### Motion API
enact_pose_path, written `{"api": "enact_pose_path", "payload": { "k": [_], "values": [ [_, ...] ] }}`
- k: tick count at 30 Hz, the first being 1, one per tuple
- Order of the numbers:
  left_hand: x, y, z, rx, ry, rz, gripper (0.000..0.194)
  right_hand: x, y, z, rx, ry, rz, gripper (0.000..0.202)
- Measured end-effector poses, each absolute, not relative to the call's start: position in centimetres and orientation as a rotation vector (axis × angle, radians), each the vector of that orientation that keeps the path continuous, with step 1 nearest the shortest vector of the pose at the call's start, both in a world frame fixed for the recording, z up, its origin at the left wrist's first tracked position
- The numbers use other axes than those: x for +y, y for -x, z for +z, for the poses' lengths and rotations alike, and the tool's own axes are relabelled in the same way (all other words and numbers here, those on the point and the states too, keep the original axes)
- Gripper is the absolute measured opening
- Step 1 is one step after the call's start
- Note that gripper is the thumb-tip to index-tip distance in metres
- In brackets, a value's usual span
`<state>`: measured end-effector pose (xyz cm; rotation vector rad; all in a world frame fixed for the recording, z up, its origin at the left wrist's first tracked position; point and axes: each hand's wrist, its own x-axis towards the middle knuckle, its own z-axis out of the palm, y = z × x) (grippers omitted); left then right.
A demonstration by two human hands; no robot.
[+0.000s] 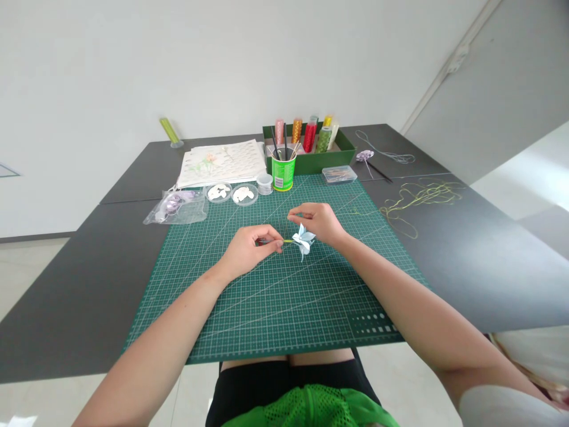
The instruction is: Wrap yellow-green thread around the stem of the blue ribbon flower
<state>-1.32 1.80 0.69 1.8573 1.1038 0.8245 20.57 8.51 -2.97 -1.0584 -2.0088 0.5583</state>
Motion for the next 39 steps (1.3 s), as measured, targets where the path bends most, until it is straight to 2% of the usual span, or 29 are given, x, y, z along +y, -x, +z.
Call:
{"api": "enact_pose_path", "payload": {
  "k": [5, 16, 23, 39],
  "values": [
    [2.0, 1.6, 0.8, 1.099, -1.74, 1.03, 0.015, 7.9, -20.1, -3.1, -2.045, 1.082, 0.573, 0.024],
    [2.9, 2.4, 0.0, 1.398, -1.615, 1.336, 0.019, 6.5, -18.9, -3.4, -2.284, 0.869, 0.227, 0.021],
    [3.2, 2.5, 0.1, 1.44, -1.61, 1.364, 0.017, 5.3, -18.5, -2.6, -2.373, 0.765, 0.056, 0.03],
    [3.9, 3.1, -0.7, 1.54, -1.733, 1.25, 0.017, 4.1, -18.4, -1.0, -2.348, 0.692, -0.104, 0.034]
  ]
}}
